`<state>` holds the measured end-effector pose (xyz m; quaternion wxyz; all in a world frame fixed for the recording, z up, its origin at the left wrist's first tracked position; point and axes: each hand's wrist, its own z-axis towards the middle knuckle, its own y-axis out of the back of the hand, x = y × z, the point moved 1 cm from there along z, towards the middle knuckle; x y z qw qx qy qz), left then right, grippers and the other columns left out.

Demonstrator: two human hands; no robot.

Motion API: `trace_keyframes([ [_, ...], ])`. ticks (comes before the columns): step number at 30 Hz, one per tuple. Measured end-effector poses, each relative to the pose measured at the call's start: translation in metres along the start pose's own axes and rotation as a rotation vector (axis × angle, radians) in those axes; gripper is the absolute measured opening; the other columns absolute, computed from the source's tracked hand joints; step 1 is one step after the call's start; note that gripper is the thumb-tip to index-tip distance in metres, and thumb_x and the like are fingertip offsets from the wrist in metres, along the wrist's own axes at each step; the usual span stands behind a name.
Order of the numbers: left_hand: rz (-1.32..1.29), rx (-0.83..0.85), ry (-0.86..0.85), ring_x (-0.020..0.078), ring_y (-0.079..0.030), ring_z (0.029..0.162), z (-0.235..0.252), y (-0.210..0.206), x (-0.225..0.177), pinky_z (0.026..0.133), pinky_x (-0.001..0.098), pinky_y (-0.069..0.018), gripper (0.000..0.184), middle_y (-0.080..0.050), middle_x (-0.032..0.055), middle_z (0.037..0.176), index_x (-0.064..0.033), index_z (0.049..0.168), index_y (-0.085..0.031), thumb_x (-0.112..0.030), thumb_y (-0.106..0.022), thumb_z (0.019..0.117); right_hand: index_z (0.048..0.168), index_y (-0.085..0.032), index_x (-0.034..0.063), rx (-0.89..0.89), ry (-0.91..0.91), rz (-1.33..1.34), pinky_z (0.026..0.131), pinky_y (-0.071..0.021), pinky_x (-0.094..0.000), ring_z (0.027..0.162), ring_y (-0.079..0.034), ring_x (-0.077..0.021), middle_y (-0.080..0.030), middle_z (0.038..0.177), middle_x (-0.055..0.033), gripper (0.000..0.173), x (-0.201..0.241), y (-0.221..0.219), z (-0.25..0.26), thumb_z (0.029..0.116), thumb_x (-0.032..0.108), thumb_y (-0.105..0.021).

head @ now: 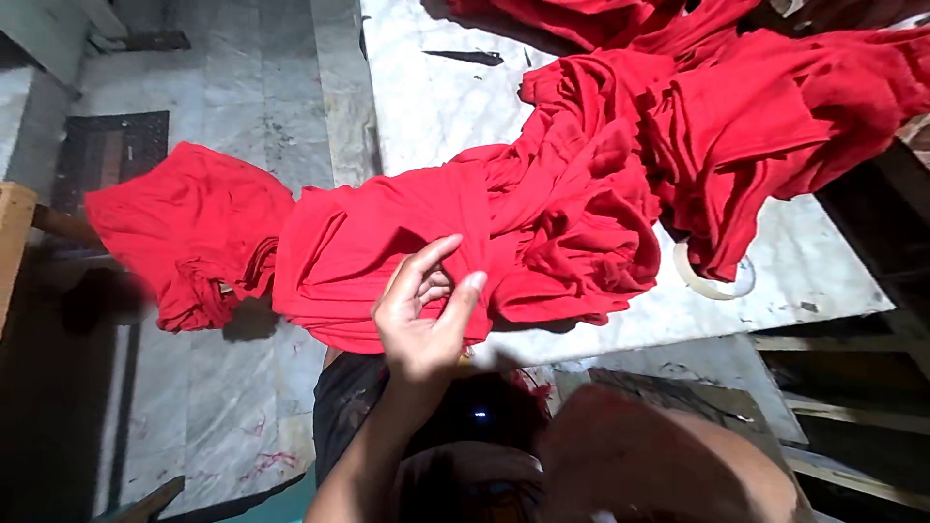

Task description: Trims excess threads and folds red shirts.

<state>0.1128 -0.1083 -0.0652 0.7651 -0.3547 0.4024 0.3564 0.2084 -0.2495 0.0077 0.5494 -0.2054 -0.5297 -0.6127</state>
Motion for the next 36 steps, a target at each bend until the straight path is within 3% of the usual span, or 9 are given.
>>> trace_keyframes([
  [3,0.097,0.001,-0.035,-0.0031,-0.066,0.081,0.0,0.0,0.001,0.075,0.0158,-0.0575,0.009,-0.069,-0.0045,0.091,0.0006,0.101,-0.067,0.003,-0.063,0.0937,0.102,-0.063,0.0092,-0.385,-0.123,-0.332,0.069,-0.046,-0.0062,0.077,-0.056,0.0051,-0.061,0.087,0.0011,0.021,-0.023,-0.002,0.0,0.103,0.03,-0.061],
  [10,-0.028,0.195,0.1,-0.0062,-0.059,0.091,-0.009,0.017,-0.012,0.081,0.0151,-0.0529,0.013,-0.059,-0.0135,0.096,-0.0185,0.096,-0.06,-0.009,-0.052,0.101,0.092,-0.064,0.0055,-0.835,-0.175,-0.511,0.065,-0.044,-0.0031,0.074,-0.053,0.0102,-0.06,0.087,0.0039,0.008,-0.049,0.0,0.01,0.0941,0.013,-0.065],
  [17,0.061,0.112,0.02,-0.0052,-0.065,0.087,-0.007,0.008,-0.009,0.082,0.0165,-0.0565,0.018,-0.067,-0.0101,0.094,-0.0066,0.105,-0.061,0.003,-0.057,0.0898,0.109,-0.07,-0.0042,-0.863,-0.234,-0.575,0.064,-0.0411,-0.0058,0.074,-0.051,0.0055,-0.059,0.089,-0.0021,0.024,-0.064,0.0,0.032,0.0908,0.013,-0.069],
  [21,0.012,0.079,0.072,-0.007,-0.063,0.08,-0.008,0.011,-0.008,0.074,0.0135,-0.055,0.022,-0.065,-0.0143,0.089,-0.0131,0.103,-0.059,0.005,-0.053,0.091,0.089,-0.071,0.0,-0.819,-0.135,-0.576,0.063,-0.0435,-0.0058,0.073,-0.053,0.0042,-0.059,0.083,-0.0016,0.008,-0.065,-0.002,0.041,0.088,0.007,-0.067],
  [23,-0.059,0.058,0.113,-0.0043,-0.065,0.074,-0.009,0.014,-0.006,0.067,0.0153,-0.0556,0.023,-0.066,-0.0128,0.084,-0.0154,0.101,-0.058,0.004,-0.05,0.0931,0.089,-0.065,0.003,-0.645,-0.058,-0.478,0.065,-0.0439,-0.0057,0.074,-0.054,0.0038,-0.058,0.082,-0.0017,0.009,-0.053,-0.005,0.035,0.0926,0.011,-0.065],
  [27,-0.209,0.021,0.198,0.0019,-0.071,0.083,-0.011,0.016,-0.004,0.08,0.0262,-0.0614,0.026,-0.07,-0.0131,0.09,-0.021,0.106,-0.058,0.0,-0.045,0.0991,0.089,-0.064,0.0043,-0.079,0.063,0.109,0.08,-0.0466,-0.0181,0.082,-0.058,-0.0082,-0.06,0.084,-0.0065,0.022,-0.019,-0.003,0.018,0.1035,0.02,-0.057],
  [30,-0.226,0.038,0.227,0.0046,-0.072,0.088,-0.014,0.016,-0.007,0.082,0.0279,-0.062,0.02,-0.071,-0.0135,0.103,-0.0225,0.123,-0.05,-0.019,-0.037,0.108,0.101,-0.063,0.006,-0.396,-0.055,-0.276,0.074,-0.0489,-0.0109,0.083,-0.06,0.0008,-0.063,0.09,-0.0021,0.021,-0.031,-0.003,0.02,0.1015,0.027,-0.063],
  [33,-0.203,0.058,0.184,0.0046,-0.073,0.093,-0.018,0.013,-0.012,0.082,0.0249,-0.0611,0.03,-0.073,-0.0144,0.115,-0.0285,0.132,-0.045,-0.046,-0.041,0.107,0.104,-0.071,0.0002,-0.667,-0.197,-0.785,0.056,-0.0449,-0.0198,0.072,-0.06,-0.0094,-0.067,0.095,-0.011,0.028,-0.061,-0.006,0.036,0.085,0.021,-0.073],
  [36,-0.067,0.068,0.105,0.0036,-0.073,0.098,-0.022,0.013,-0.016,0.084,0.0261,-0.0616,0.028,-0.071,-0.0162,0.119,-0.0257,0.131,-0.047,-0.039,-0.044,0.1074,0.098,-0.071,-0.0029,-0.754,-0.186,-0.661,0.068,-0.0503,-0.0149,0.081,-0.064,-0.0046,-0.07,0.095,-0.0094,0.015,-0.071,-0.011,0.043,0.0914,0.006,-0.063],
])
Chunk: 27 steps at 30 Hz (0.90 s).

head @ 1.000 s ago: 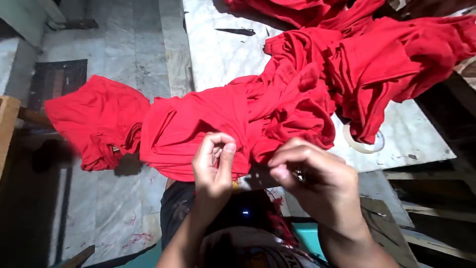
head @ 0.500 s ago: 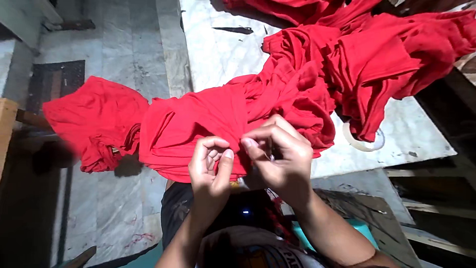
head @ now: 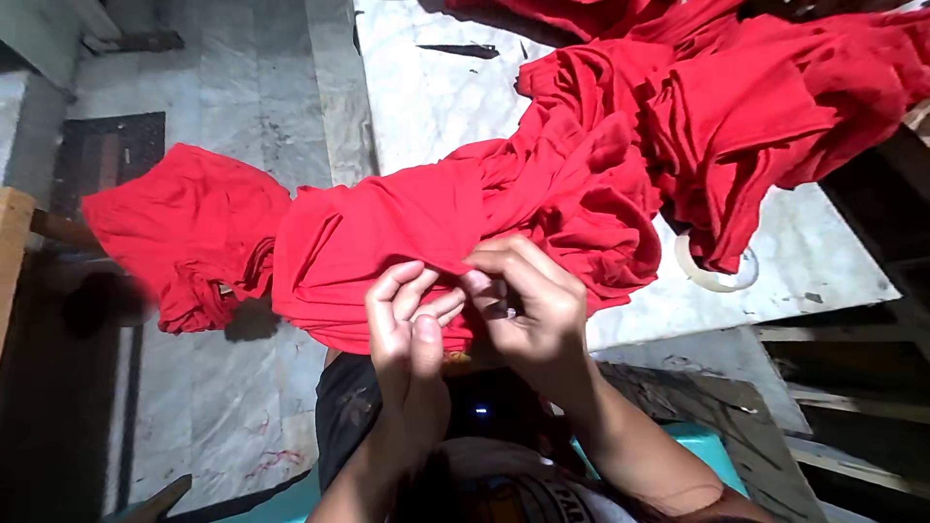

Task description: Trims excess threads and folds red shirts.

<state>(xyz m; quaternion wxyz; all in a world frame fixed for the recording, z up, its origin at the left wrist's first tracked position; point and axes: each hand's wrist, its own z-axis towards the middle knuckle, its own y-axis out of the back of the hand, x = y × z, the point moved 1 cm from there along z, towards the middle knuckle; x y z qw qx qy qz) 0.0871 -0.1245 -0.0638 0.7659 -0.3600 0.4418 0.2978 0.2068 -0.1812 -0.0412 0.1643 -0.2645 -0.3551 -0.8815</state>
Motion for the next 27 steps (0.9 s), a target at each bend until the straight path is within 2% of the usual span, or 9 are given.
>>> trace_keyframes([
  [3,0.264,-0.016,-0.126,-0.0002,-0.069,0.089,0.005,-0.002,0.0,0.078,0.0198,-0.0609,0.026,-0.068,0.0,0.115,0.0003,0.119,-0.063,-0.003,-0.06,0.0941,0.1,-0.069,0.0066,0.057,-0.366,0.598,0.054,-0.0424,-0.0078,0.058,-0.049,0.009,-0.06,0.073,0.0105,0.016,-0.003,0.004,0.002,0.098,0.002,-0.054],
  [7,0.337,0.052,-0.269,0.0007,-0.064,0.089,0.02,-0.006,0.014,0.076,0.0134,-0.0569,0.034,-0.06,0.0123,0.12,0.0038,0.116,-0.073,0.002,-0.074,0.0821,0.091,-0.064,0.0175,0.128,-0.734,1.108,0.042,-0.0344,-0.0109,0.04,-0.039,0.0054,-0.044,0.047,0.012,0.03,-0.006,0.008,0.006,0.1057,0.011,-0.039],
  [10,0.304,-0.017,-0.324,0.0022,-0.067,0.101,0.024,-0.005,0.016,0.082,0.0156,-0.057,0.011,-0.07,0.007,0.11,0.0027,0.097,-0.072,-0.005,-0.072,0.0901,0.101,-0.068,0.0198,0.162,-0.582,1.057,0.046,-0.0354,-0.0099,0.046,-0.041,0.0077,-0.05,0.057,0.0149,0.025,-0.01,0.009,-0.002,0.1078,0.034,-0.048],
  [12,0.336,-0.049,-0.301,-0.0038,-0.066,0.1,0.023,-0.002,0.014,0.08,0.0128,-0.0555,0.013,-0.071,-0.0018,0.106,-0.0054,0.088,-0.06,-0.012,-0.061,0.099,0.108,-0.07,0.0211,0.169,-0.478,0.886,0.051,-0.0401,-0.0079,0.056,-0.046,0.011,-0.062,0.076,0.0186,0.016,-0.008,0.011,-0.005,0.0981,0.033,-0.065],
  [15,0.176,-0.065,-0.154,-0.0044,-0.069,0.09,0.017,0.001,0.014,0.073,0.0165,-0.0597,0.014,-0.07,-0.0101,0.112,-0.0157,0.096,-0.06,-0.016,-0.05,0.106,0.108,-0.068,0.0097,0.098,-0.422,0.681,0.055,-0.0453,-0.0072,0.059,-0.05,0.0114,-0.065,0.08,0.0166,0.024,0.002,0.011,-0.007,0.0862,0.0,-0.066],
  [18,-0.061,-0.047,0.01,0.0039,-0.072,0.072,0.014,0.002,0.01,0.065,0.0243,-0.0635,0.015,-0.071,-0.0112,0.095,-0.018,0.111,-0.059,-0.016,-0.045,0.1082,0.104,-0.071,0.0054,0.056,-0.409,0.633,0.06,-0.0502,-0.0089,0.064,-0.056,0.0095,-0.069,0.088,0.0122,0.024,0.004,0.009,-0.006,0.0857,-0.007,-0.062],
  [20,-0.03,0.006,0.058,0.0005,-0.07,0.071,0.017,0.003,0.004,0.064,0.0203,-0.0604,0.02,-0.073,-0.0123,0.087,-0.0131,0.122,-0.055,-0.012,-0.055,0.1011,0.103,-0.071,-0.0011,0.082,-0.33,0.562,0.064,-0.0508,-0.007,0.07,-0.057,0.01,-0.068,0.096,0.0063,0.019,0.004,0.01,-0.005,0.0867,-0.006,-0.062],
  [23,0.223,0.015,-0.109,-0.0025,-0.063,0.072,0.022,0.001,0.006,0.063,0.0146,-0.0558,0.022,-0.065,-0.0024,0.091,0.0031,0.109,-0.067,-0.006,-0.071,0.0886,0.1,-0.072,-0.0042,0.117,-0.245,0.408,0.063,-0.0469,-0.0039,0.072,-0.054,0.0109,-0.066,0.091,0.0031,0.015,0.003,0.013,-0.004,0.0875,-0.002,-0.064],
  [27,0.463,-0.052,-0.395,-0.0049,-0.061,0.067,0.013,0.009,0.0,0.061,0.0106,-0.0521,0.016,-0.065,-0.0019,0.078,-0.0039,0.09,-0.068,-0.016,-0.063,0.1,0.102,-0.074,0.0024,0.071,-0.339,0.524,0.059,-0.0473,-0.0073,0.066,-0.054,0.0088,-0.067,0.092,0.0069,0.02,-0.003,0.016,-0.003,0.0869,-0.004,-0.062],
])
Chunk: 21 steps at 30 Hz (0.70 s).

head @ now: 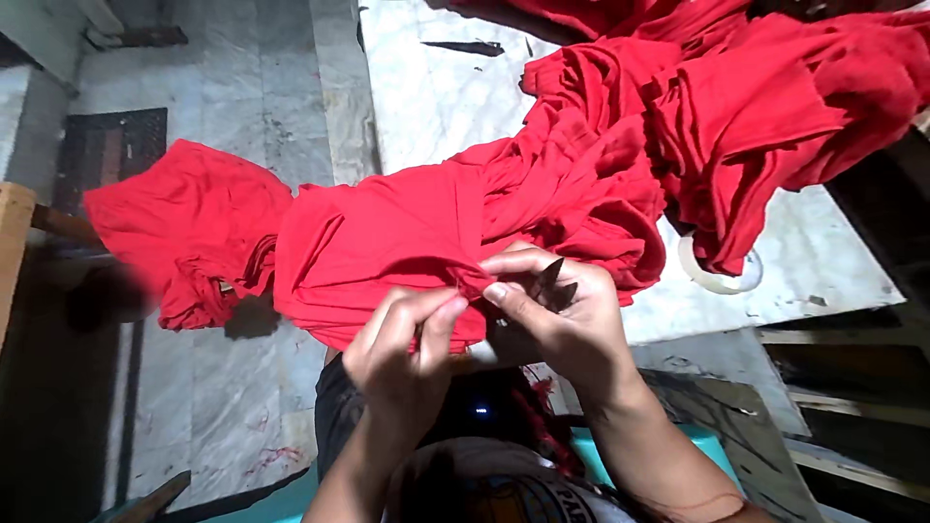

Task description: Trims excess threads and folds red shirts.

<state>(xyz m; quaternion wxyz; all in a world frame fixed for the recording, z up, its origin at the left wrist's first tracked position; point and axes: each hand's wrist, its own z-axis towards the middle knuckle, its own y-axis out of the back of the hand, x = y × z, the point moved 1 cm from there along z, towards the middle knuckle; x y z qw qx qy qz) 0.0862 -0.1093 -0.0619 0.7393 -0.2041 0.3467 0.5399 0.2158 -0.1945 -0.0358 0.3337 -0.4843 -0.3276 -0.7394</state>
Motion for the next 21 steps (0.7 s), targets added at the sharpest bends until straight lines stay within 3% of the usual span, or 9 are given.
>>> trace_keyframes([
  [3,-0.048,0.111,-0.064,-0.0043,-0.062,0.078,-0.009,0.016,-0.007,0.07,0.0099,-0.0522,0.019,-0.065,-0.0012,0.086,-0.0047,0.095,-0.064,-0.019,-0.057,0.1052,0.104,-0.075,0.007,-0.002,-0.057,0.102,0.058,-0.0489,-0.0097,0.066,-0.056,0.0072,-0.071,0.099,0.0082,0.025,0.0,0.004,0.0,0.0878,-0.005,-0.061],
  [5,-0.087,0.142,-0.027,-0.0055,-0.062,0.078,-0.013,0.023,-0.007,0.069,0.0095,-0.0519,0.02,-0.064,-0.0034,0.088,-0.0075,0.098,-0.062,-0.024,-0.055,0.1064,0.105,-0.075,0.0074,0.015,-0.076,0.132,0.06,-0.0511,-0.0101,0.068,-0.058,0.007,-0.072,0.1,0.0086,0.026,0.0,0.004,0.0,0.0877,-0.005,-0.061],
  [7,0.008,0.116,0.033,-0.0076,-0.06,0.08,-0.012,0.028,-0.005,0.071,0.0094,-0.05,0.029,-0.062,-0.0074,0.09,-0.0123,0.105,-0.06,-0.039,-0.048,0.1076,0.105,-0.074,0.0072,0.032,-0.074,0.13,0.059,-0.0501,-0.0091,0.066,-0.057,0.0085,-0.071,0.099,0.0096,0.025,0.0,0.003,-0.001,0.0874,-0.005,-0.061],
  [9,0.189,0.085,0.061,-0.0014,-0.057,0.088,-0.004,0.026,-0.003,0.08,0.0151,-0.046,0.045,-0.062,-0.0023,0.096,-0.0082,0.109,-0.065,-0.046,-0.04,0.1082,0.105,-0.074,0.0063,0.053,-0.056,0.126,0.058,-0.0485,-0.0083,0.064,-0.054,0.0091,-0.07,0.098,0.0099,0.025,0.0,0.002,0.0,0.0874,-0.005,-0.061],
  [11,0.313,0.112,0.076,0.0123,-0.051,0.11,0.005,0.017,-0.003,0.098,0.0276,-0.0372,0.052,-0.061,0.0058,0.111,-0.0071,0.101,-0.074,-0.045,-0.039,0.108,0.104,-0.074,0.0055,0.073,-0.031,0.106,0.059,-0.0478,-0.0077,0.065,-0.054,0.0097,-0.07,0.098,0.0097,0.024,0.0,0.001,0.001,0.0874,-0.005,-0.061],
  [12,0.334,0.132,0.091,0.0174,-0.048,0.115,0.008,0.01,-0.003,0.101,0.0331,-0.0334,0.05,-0.06,0.008,0.115,-0.0083,0.093,-0.074,-0.045,-0.043,0.1064,0.104,-0.073,0.0045,0.081,-0.021,0.089,0.059,-0.0477,-0.0074,0.066,-0.054,0.0099,-0.07,0.098,0.009,0.023,0.0,0.002,0.001,0.0873,-0.005,-0.061],
  [14,0.329,0.16,0.108,0.0223,-0.049,0.116,0.01,-0.005,-0.001,0.1,0.039,-0.0342,0.041,-0.061,0.0092,0.113,-0.0107,0.074,-0.066,-0.039,-0.054,0.101,0.102,-0.073,0.0039,0.081,-0.013,0.046,0.061,-0.0479,-0.0072,0.068,-0.055,0.0101,-0.07,0.097,0.0088,0.021,0.001,0.002,0.001,0.087,-0.004,-0.061],
  [18,0.188,0.183,0.103,0.015,-0.053,0.111,0.004,-0.012,-0.002,0.095,0.029,-0.0379,0.037,-0.063,0.008,0.102,-0.0086,0.061,-0.057,-0.016,-0.058,0.0968,0.104,-0.069,0.0063,-0.026,0.017,-0.057,0.061,-0.0495,-0.0083,0.07,-0.058,0.009,-0.071,0.099,0.0085,0.021,-0.001,0.004,0.0,0.0868,-0.004,-0.061],
  [21,0.039,0.2,0.154,0.0044,-0.057,0.105,0.001,-0.003,-0.004,0.089,0.0162,-0.0451,0.036,-0.064,0.0074,0.105,-0.0044,0.061,-0.055,-0.01,-0.056,0.0957,0.11,-0.063,0.0018,-0.093,0.149,-0.375,0.07,-0.05,-0.008,0.081,-0.059,0.0054,-0.064,0.101,-0.0009,0.023,-0.002,0.0,-0.007,0.0877,0.008,-0.068],
])
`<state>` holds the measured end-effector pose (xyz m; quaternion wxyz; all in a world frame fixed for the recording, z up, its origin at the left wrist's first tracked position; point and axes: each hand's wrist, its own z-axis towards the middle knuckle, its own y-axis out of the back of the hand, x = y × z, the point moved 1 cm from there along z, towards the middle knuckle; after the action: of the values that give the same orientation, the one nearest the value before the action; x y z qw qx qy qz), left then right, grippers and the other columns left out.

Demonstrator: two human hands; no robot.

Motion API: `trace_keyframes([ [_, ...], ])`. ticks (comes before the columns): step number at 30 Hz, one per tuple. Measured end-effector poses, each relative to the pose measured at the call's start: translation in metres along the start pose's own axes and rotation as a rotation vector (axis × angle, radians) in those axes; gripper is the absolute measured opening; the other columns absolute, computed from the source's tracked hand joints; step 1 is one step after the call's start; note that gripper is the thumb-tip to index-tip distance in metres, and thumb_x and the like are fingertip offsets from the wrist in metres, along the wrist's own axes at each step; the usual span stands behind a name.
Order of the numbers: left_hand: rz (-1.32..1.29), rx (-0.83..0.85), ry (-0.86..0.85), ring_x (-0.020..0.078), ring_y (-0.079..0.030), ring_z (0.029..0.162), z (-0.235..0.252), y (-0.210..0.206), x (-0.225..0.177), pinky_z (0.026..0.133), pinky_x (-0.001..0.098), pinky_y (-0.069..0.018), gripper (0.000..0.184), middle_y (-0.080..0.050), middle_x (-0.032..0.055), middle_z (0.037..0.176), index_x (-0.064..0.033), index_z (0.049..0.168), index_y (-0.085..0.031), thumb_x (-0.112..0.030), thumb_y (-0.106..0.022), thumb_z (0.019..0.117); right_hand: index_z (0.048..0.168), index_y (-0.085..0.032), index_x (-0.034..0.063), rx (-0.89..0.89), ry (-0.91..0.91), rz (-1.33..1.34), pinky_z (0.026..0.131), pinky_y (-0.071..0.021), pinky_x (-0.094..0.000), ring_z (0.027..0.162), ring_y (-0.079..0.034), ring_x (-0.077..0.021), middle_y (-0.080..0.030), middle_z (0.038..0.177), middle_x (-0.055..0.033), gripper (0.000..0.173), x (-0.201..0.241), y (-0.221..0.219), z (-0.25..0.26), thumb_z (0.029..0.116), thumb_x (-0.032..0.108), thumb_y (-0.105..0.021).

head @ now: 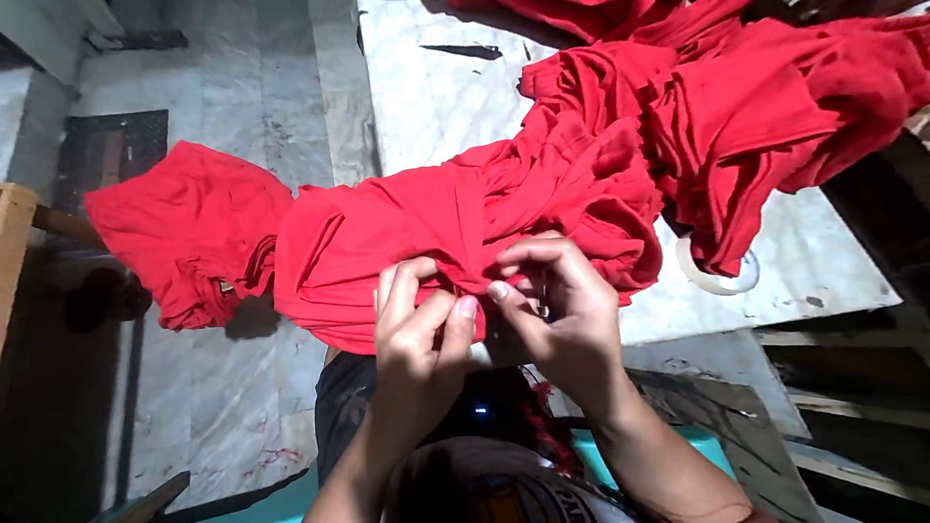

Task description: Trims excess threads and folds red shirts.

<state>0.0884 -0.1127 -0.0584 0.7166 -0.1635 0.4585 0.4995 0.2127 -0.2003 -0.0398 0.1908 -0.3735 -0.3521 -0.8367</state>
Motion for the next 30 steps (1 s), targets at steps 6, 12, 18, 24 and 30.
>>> trace_keyframes([
  [6,-0.277,0.044,0.064,-0.0023,-0.06,0.088,-0.001,0.009,-0.003,0.082,0.013,-0.0489,0.034,-0.061,-0.0044,0.077,-0.0075,0.065,-0.053,-0.008,-0.049,0.0994,0.101,-0.06,0.0034,0.007,0.189,-0.375,0.076,-0.0504,-0.0236,0.083,-0.063,-0.0123,-0.067,0.087,-0.0084,0.025,0.002,-0.001,-0.026,0.1046,0.023,-0.045],
  [12,-0.3,0.051,0.065,-0.0004,-0.062,0.085,-0.002,0.006,-0.002,0.085,0.016,-0.05,0.035,-0.061,-0.0045,0.073,-0.0077,0.066,-0.055,-0.008,-0.048,0.1009,0.093,-0.063,0.0043,0.014,0.257,-0.581,0.061,-0.0483,-0.0267,0.068,-0.061,-0.0184,-0.064,0.075,-0.0087,0.024,0.013,-0.007,-0.023,0.1021,0.018,-0.046],
  [18,-0.279,0.053,0.05,-0.0008,-0.059,0.081,0.0,0.007,-0.001,0.075,0.0132,-0.0488,0.036,-0.059,-0.0045,0.072,-0.0076,0.066,-0.054,-0.007,-0.047,0.1008,0.09,-0.062,0.0032,-0.007,0.325,-0.623,0.059,-0.0474,-0.0301,0.067,-0.062,-0.0214,-0.063,0.072,-0.0095,0.024,0.01,-0.014,-0.012,0.1015,0.013,-0.045],
  [24,-0.273,0.048,0.04,-0.0023,-0.057,0.076,-0.001,0.004,0.0,0.071,0.0121,-0.0478,0.035,-0.057,-0.0044,0.07,-0.0063,0.066,-0.054,-0.006,-0.048,0.1,0.089,-0.062,0.0035,0.01,0.313,-0.618,0.06,-0.046,-0.0293,0.067,-0.06,-0.021,-0.062,0.073,-0.0095,0.024,0.007,-0.013,-0.014,0.1022,0.015,-0.045],
  [30,-0.273,0.057,0.03,-0.0031,-0.055,0.074,-0.001,0.004,0.001,0.067,0.0112,-0.0458,0.035,-0.056,-0.0044,0.071,-0.0067,0.067,-0.053,-0.008,-0.047,0.1016,0.09,-0.064,0.0038,0.004,0.272,-0.621,0.059,-0.0475,-0.0286,0.067,-0.062,-0.02,-0.064,0.073,-0.0093,0.025,0.011,-0.012,-0.015,0.1013,0.017,-0.046],
])
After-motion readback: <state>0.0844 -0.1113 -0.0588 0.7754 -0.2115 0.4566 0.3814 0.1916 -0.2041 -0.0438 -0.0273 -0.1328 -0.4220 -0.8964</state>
